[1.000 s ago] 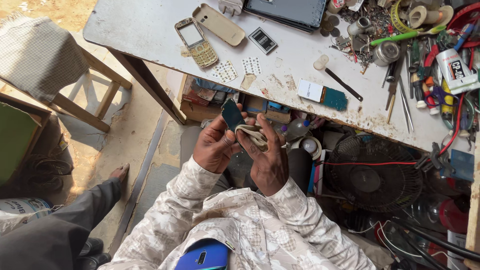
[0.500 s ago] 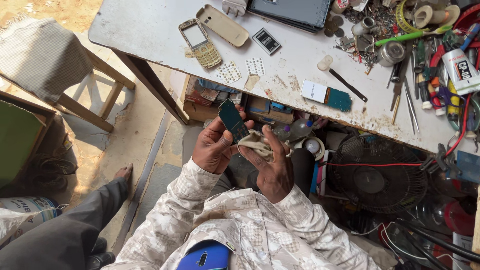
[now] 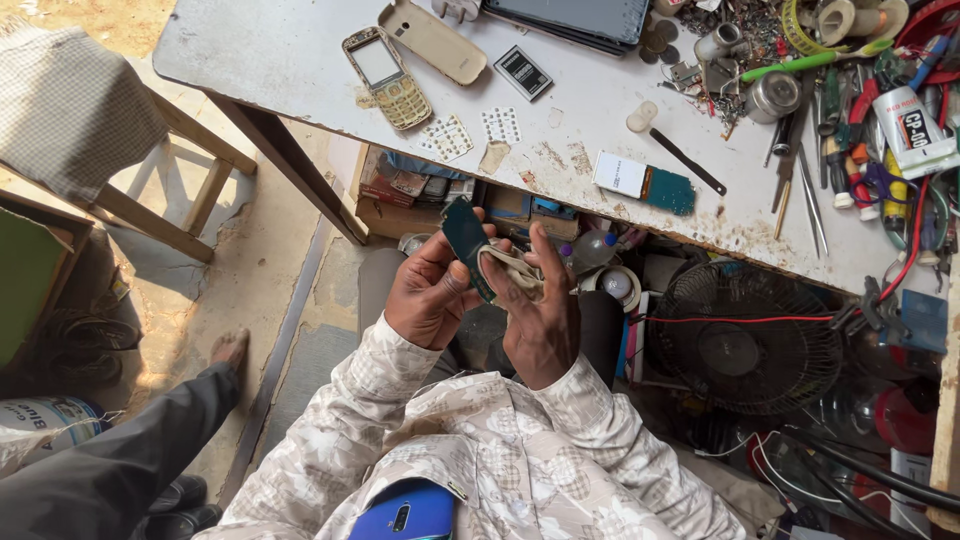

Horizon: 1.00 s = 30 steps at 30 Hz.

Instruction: The person cleans a small green circuit board with a cloth, then uses a soldering iron and solder wire to work on the board's contacts. They repeatedly inspect the board and apply solder to specific points.

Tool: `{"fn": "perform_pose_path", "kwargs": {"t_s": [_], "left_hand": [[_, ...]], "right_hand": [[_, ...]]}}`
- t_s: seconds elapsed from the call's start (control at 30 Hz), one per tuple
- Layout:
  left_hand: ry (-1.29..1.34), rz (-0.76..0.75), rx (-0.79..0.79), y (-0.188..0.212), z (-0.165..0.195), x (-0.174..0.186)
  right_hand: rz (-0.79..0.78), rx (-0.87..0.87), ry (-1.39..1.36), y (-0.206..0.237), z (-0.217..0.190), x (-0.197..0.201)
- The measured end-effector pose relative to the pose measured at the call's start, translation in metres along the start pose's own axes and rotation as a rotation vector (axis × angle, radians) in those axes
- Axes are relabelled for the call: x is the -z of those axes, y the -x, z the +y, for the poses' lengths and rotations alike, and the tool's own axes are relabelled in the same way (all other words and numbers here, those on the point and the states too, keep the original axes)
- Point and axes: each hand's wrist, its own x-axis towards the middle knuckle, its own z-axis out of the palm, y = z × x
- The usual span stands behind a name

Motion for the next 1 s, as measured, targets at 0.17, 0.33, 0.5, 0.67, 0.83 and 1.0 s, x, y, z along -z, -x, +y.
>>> {"fn": "perform_pose_path", "kwargs": {"t_s": [0.17, 0.33, 0.5, 0.67, 0.83, 1.0], "left_hand": [[0.014, 0.025, 0.008, 0.0, 0.001, 0.001], [-0.028, 0.024, -0.001, 0.0, 0.001, -0.001], [-0.01, 0.008, -0.058, 0.001, 0.006, 0.0], [0.011, -0.016, 0.002, 0.003, 0.004, -0.002], [0.046, 0.009, 0.009, 0.005, 0.005, -0.005], [-0.002, -0.045, 0.004, 0.004, 0.004, -0.003]], "right_hand": [[-0.009, 0.068, -0.023, -0.006, -0.004, 0.003], [-0.031, 0.021, 0.064, -0.009, -0.005, 0.007], [0.013, 0.022, 0.008, -0.009, -0.007, 0.005], [-0.019, 0.038, 0.024, -0.01, -0.006, 0.007], [-0.002, 0.041, 0.043, -0.008, -0.01, 0.008], [-0.034, 0.048, 0.032, -0.013, -0.012, 0.007]]}}
